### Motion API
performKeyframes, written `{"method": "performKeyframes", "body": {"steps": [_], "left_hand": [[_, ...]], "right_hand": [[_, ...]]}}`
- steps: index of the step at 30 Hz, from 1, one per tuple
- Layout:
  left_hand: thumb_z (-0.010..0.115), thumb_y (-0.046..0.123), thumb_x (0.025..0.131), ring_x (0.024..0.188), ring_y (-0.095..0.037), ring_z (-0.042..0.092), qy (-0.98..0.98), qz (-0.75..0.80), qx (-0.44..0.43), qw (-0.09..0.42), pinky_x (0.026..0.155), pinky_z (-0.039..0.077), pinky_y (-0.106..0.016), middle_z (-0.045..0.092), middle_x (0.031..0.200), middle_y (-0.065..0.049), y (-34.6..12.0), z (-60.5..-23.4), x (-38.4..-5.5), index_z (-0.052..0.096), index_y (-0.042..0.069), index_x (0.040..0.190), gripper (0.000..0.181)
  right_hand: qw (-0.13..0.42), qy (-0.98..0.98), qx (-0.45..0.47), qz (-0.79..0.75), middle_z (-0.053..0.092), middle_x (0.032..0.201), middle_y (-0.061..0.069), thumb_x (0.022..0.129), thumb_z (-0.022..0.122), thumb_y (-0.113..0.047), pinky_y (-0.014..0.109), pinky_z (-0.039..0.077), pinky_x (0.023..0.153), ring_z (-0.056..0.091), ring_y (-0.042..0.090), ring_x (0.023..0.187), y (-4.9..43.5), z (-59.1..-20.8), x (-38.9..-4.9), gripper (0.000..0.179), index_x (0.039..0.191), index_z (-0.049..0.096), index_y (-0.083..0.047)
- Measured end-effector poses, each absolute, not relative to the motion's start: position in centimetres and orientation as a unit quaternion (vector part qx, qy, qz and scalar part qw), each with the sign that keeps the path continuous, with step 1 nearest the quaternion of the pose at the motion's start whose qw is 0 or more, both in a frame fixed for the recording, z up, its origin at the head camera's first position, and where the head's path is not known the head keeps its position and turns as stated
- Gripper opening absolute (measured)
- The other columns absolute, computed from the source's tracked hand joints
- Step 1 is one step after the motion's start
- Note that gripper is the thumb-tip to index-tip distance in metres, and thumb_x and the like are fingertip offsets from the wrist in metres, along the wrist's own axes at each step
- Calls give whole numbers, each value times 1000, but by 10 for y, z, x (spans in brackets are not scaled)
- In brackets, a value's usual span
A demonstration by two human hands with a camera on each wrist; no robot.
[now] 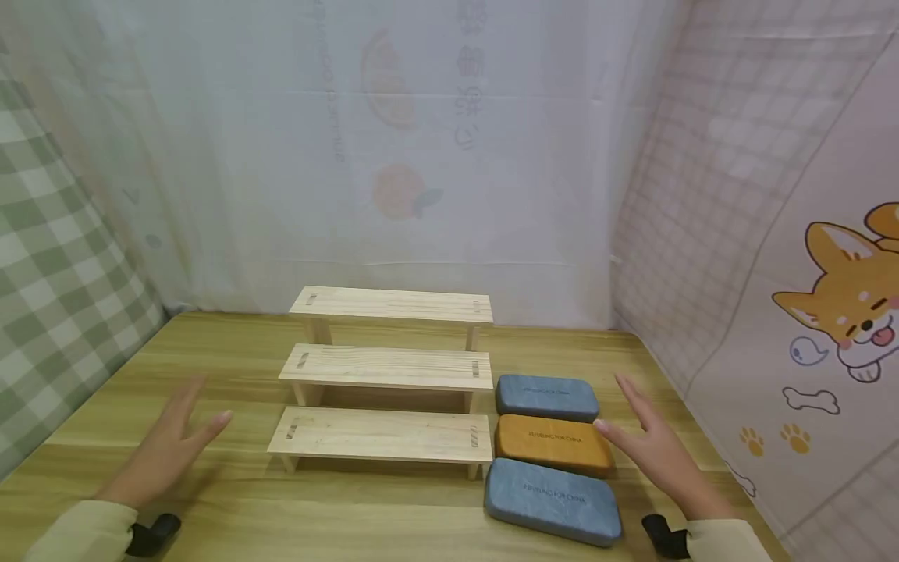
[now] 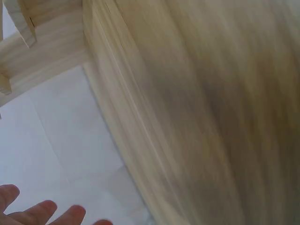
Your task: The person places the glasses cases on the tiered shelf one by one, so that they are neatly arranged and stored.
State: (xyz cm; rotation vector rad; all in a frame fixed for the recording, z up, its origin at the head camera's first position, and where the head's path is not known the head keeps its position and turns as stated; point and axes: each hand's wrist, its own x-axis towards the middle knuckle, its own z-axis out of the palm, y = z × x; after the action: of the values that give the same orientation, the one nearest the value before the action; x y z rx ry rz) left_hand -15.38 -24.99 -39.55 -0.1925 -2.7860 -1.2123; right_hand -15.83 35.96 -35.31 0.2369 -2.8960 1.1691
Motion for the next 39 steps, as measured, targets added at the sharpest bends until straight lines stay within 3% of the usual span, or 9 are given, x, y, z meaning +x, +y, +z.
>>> {"method": "performKeyframes", "body": {"steps": [3, 6, 10, 13, 17, 26, 32, 36, 39], "left_hand": [[46, 41, 102, 135, -59, 10, -901, -431, -51, 10, 98, 20, -74, 0, 154, -34, -246, -394, -154, -8, 3, 154, 84], [41, 42, 103, 134, -57, 19, -882, -469, -42, -30, 96, 32, -70, 5, 154, -34, -243, -393, -154, -10, 5, 154, 81], [39, 39, 104, 135, -54, 24, -841, -536, -34, -69, 97, 41, -59, 10, 154, -32, -240, -393, -153, -8, 5, 154, 77], [41, 36, 104, 134, -51, 28, -806, -584, -25, -90, 96, 45, -51, 14, 153, -32, -237, -395, -154, -5, 2, 154, 76], [44, 32, 103, 133, -48, 34, -773, -624, -18, -110, 94, 49, -44, 17, 152, -32, -234, -397, -155, -3, 0, 154, 76], [48, 29, 102, 127, -40, 46, -748, -652, -3, -122, 91, 51, -40, 26, 148, -34, -226, -403, -157, 5, -1, 153, 73], [48, 28, 102, 129, -44, 42, -742, -656, -8, -141, 92, 50, -42, 22, 149, -35, -220, -407, -161, 9, -3, 152, 71], [47, 27, 102, 130, -47, 39, -739, -658, -14, -147, 92, 50, -43, 19, 149, -37, -217, -408, -161, 8, -4, 151, 70], [47, 27, 102, 130, -47, 39, -738, -658, -14, -148, 91, 50, -43, 19, 149, -37, -215, -409, -162, 8, -4, 151, 71]], "right_hand": [[-5, -922, 76, 381, 3, 157, 28, 101, 51, -28, 73, 25, 92, 11, 57, 136, 365, -357, -156, 77, 156, -3, -18], [-6, -924, 79, 373, 10, 157, 25, 102, 50, -26, 50, 41, 97, 18, 14, 145, 372, -363, -154, 74, 157, 1, -16], [-6, -921, 94, 378, 22, 156, 2, 102, 50, -21, 17, 44, 79, 21, -30, 110, 379, -371, -153, 70, 156, 6, -12], [-17, -909, 106, 403, 29, 144, -23, 102, 49, -17, 17, 45, 77, 26, -30, 111, 382, -374, -150, 68, 155, 9, -5], [-34, -900, 109, 421, 32, 128, -41, 102, 47, -15, 17, 46, 76, 31, -27, 111, 385, -379, -144, 63, 153, 13, 1], [-43, -889, 127, 438, 41, 128, -37, 100, 49, -7, 20, 48, 76, 41, -18, 112, 391, -387, -132, 58, 152, 25, -5], [-59, -883, 130, 447, 47, 126, -34, 99, 49, -5, 21, 49, 76, 46, -15, 110, 393, -390, -127, 53, 150, 34, -11], [-106, -868, 127, 468, 49, 125, -34, 100, 48, -7, 21, 49, 78, 46, -15, 110, 394, -392, -126, 50, 148, 37, -19], [-135, -867, 118, 465, 49, 122, -36, 101, 48, -11, 20, 48, 78, 46, -16, 109, 393, -392, -126, 49, 149, 35, -10]]}}
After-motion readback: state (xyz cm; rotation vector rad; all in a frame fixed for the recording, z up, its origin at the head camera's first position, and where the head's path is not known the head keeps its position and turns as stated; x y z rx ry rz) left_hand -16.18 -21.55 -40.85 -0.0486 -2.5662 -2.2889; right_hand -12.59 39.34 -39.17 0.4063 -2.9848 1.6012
